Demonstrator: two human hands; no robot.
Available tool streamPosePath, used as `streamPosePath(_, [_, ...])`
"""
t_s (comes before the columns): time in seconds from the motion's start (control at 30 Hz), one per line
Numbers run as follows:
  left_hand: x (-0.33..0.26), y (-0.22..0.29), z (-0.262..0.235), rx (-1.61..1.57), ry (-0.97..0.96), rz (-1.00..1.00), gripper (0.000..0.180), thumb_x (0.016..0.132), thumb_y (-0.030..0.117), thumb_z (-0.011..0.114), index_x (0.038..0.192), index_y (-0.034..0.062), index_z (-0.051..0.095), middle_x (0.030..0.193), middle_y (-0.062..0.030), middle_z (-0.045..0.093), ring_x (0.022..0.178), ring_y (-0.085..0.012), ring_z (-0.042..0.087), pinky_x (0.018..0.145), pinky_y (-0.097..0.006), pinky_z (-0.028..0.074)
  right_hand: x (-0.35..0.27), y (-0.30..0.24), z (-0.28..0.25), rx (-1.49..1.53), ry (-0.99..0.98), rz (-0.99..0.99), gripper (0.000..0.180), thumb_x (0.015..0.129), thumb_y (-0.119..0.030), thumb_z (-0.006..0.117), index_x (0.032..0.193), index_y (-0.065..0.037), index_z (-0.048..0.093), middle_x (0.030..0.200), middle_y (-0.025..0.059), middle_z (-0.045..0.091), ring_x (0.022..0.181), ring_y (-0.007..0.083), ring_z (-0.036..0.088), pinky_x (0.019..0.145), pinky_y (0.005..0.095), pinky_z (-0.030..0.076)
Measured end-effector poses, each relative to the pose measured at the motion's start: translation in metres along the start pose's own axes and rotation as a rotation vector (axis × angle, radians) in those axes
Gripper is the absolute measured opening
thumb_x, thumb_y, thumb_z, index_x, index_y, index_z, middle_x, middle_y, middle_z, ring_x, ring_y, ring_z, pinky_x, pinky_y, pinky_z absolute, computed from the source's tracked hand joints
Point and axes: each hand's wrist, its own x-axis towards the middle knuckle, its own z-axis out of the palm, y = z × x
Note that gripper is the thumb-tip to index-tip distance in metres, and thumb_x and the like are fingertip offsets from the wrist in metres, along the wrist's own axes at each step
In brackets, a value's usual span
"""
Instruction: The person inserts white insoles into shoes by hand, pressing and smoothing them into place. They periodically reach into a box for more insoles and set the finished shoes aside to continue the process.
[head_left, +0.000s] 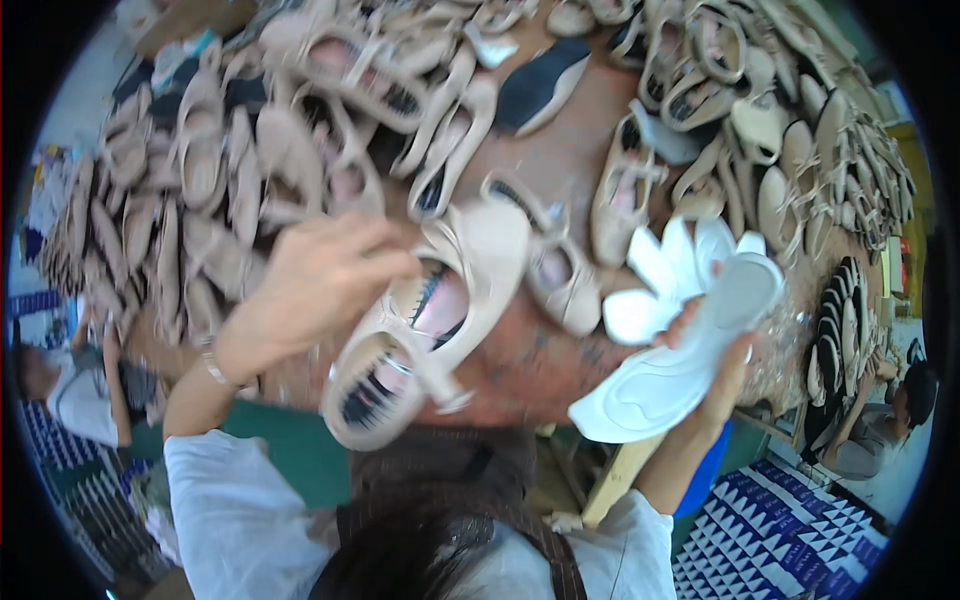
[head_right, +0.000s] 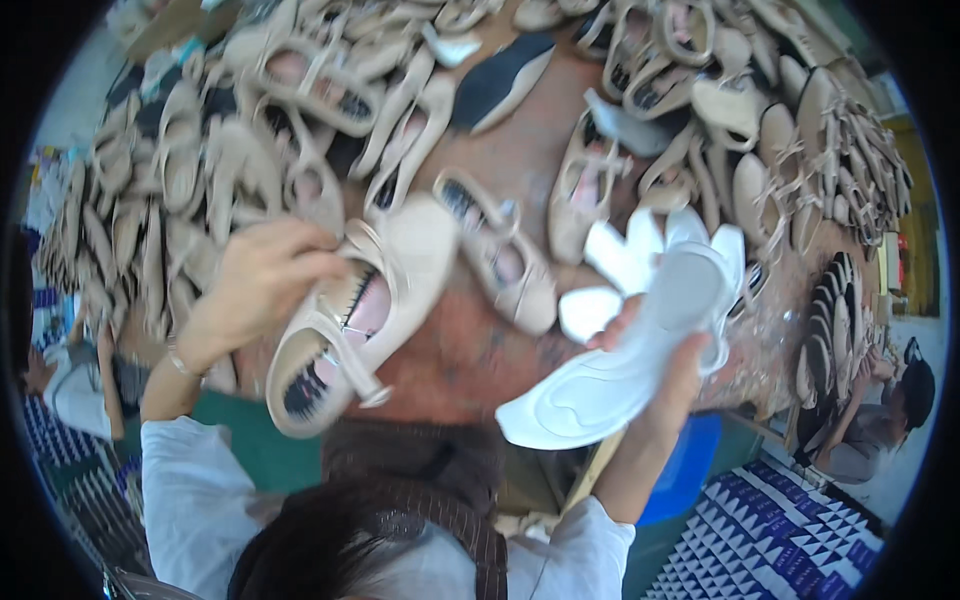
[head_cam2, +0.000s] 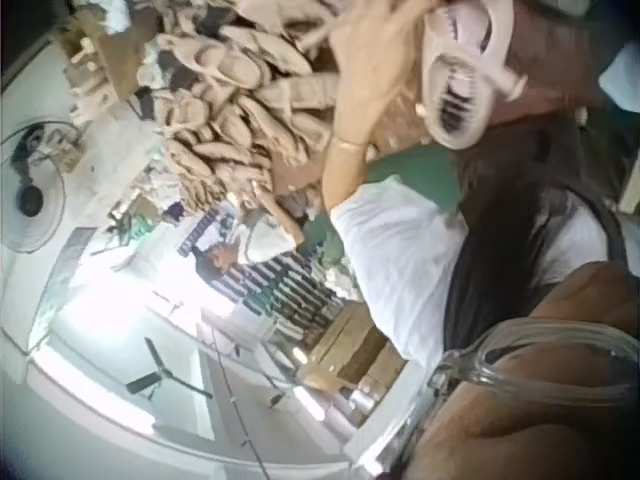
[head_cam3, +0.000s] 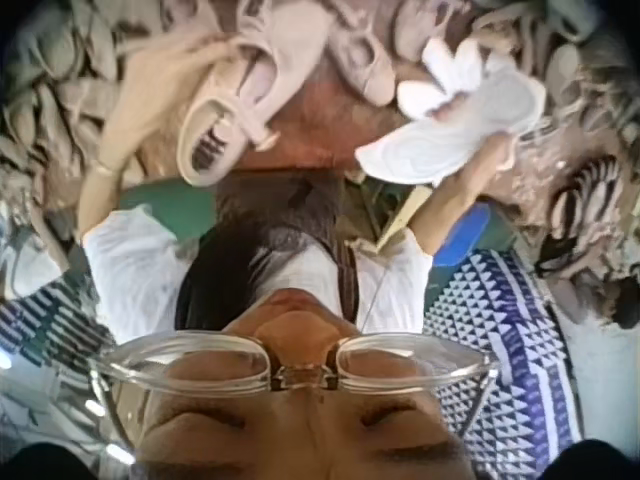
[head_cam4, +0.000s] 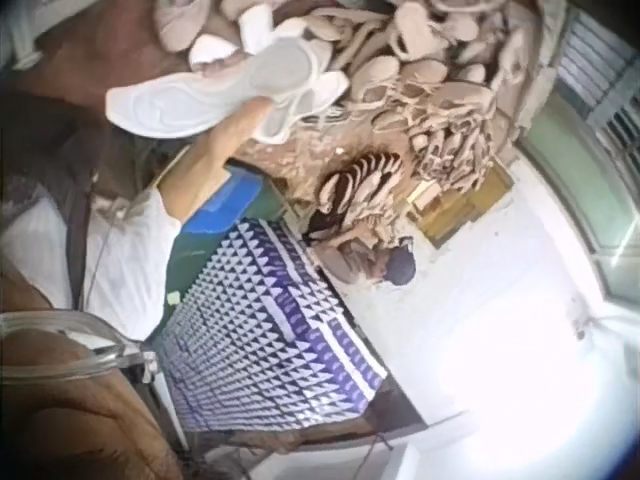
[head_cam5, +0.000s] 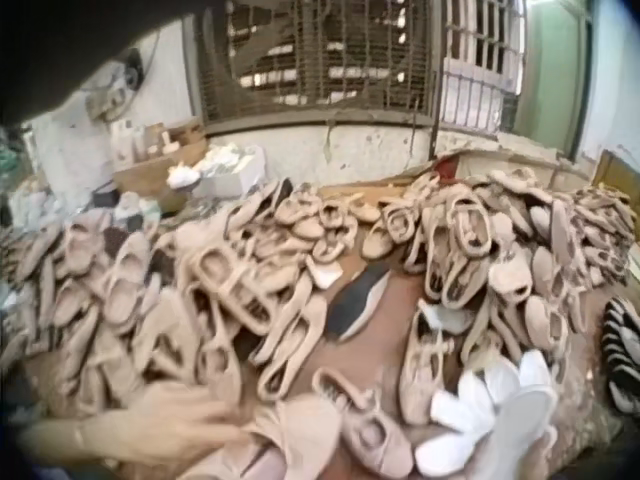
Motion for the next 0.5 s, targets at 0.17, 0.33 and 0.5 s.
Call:
streamPosePath(0.17, [-0.103, 0.014, 0.120, -0.027, -0.030, -0.010, 0.040, 0.071, 0.009, 0.068, 0.110, 0.0138, 0.065, 0.115, -0.0051, 0.064, 0.101, -0.0248, 0.063, 0.082, -0.037, 0.052, -0.073, 0.069, 0.037, -0.180, 0.008, 0.338, 0.055, 0.105, -0.039, 0.032, 0.121, 0.007, 0.057, 0.097, 0.0144, 0.066, 0.073, 0.0151, 0.056, 0.069, 0.0304, 0.051])
streamPosePath(0.33, [-0.182, 0.050, 0.136, -0.181, 0.624, -0.676, 0.025, 0.086, 0.002, 0.062, 0.110, 0.0049, 0.067, 0.106, -0.0164, 0.065, 0.093, -0.0342, 0.064, 0.079, -0.040, 0.052, -0.110, 0.099, 0.072, -1.194, -0.294, -0.220, 0.039, 0.094, -0.014, 0.056, 0.129, 0.004, 0.059, 0.114, 0.0154, 0.060, 0.098, 0.0314, 0.052, 0.085, 0.0373, 0.041])
streamPosePath(0.5, [-0.214, 0.085, 0.177, -0.480, 0.486, -1.144, 0.053, 0.084, 0.028, 0.075, 0.126, -0.0012, 0.059, 0.089, -0.0170, 0.063, 0.072, -0.0305, 0.063, 0.067, -0.041, 0.052, -0.100, 0.142, 0.112, -1.320, -0.525, -0.578, 0.030, 0.072, -0.004, 0.071, 0.101, -0.009, 0.075, 0.112, 0.0060, 0.065, 0.098, 0.0270, 0.056, 0.089, 0.0406, 0.041])
